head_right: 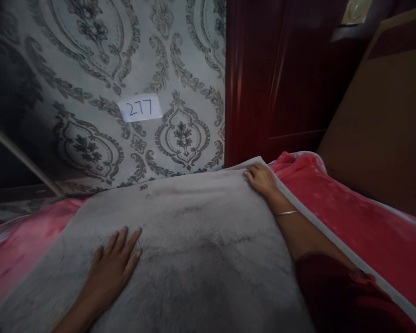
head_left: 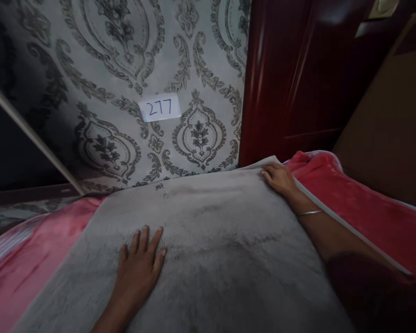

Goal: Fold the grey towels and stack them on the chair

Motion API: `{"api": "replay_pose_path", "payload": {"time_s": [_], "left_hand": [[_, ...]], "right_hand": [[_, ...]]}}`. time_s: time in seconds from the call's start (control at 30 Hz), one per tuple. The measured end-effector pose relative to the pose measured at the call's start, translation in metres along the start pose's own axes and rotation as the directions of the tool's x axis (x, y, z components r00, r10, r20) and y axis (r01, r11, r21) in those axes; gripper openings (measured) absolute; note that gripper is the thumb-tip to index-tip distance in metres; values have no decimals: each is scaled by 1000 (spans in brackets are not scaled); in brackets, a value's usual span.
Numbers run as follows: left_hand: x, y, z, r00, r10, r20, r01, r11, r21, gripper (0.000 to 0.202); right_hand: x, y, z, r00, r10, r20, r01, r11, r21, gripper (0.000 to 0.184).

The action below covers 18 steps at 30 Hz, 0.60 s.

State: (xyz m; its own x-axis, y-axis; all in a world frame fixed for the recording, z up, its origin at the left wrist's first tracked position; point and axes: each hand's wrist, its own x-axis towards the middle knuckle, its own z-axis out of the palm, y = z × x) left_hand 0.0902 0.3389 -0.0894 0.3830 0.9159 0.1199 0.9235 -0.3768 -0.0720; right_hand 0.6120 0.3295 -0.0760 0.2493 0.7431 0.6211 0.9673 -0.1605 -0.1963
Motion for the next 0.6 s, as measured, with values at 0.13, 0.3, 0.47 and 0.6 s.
{"api": "replay_pose_path", "payload": {"time_s": [0.13, 0.3, 0.47, 0.6], "left_hand": [[-2, -1, -1, 996, 47, -70, -51, 997, -61, 56], [-3, -8, 0, 921, 339, -193, -364, 925, -107, 54], [-3, -11, 8, 904, 407, -132, -424, 892, -155, 54], [-5, -7, 3, 937, 342, -65, -348, 914, -209, 54]], "right_hand": [[-4, -81, 0, 952, -302, 56, 288, 940, 183, 60], [-37, -171, 24, 582, -738, 343, 619, 675, 401, 67], [-20, -114, 44, 763, -444, 470, 427, 892, 150, 60], [-1, -60, 45, 853, -252, 457, 283, 959, -1, 61]]}}
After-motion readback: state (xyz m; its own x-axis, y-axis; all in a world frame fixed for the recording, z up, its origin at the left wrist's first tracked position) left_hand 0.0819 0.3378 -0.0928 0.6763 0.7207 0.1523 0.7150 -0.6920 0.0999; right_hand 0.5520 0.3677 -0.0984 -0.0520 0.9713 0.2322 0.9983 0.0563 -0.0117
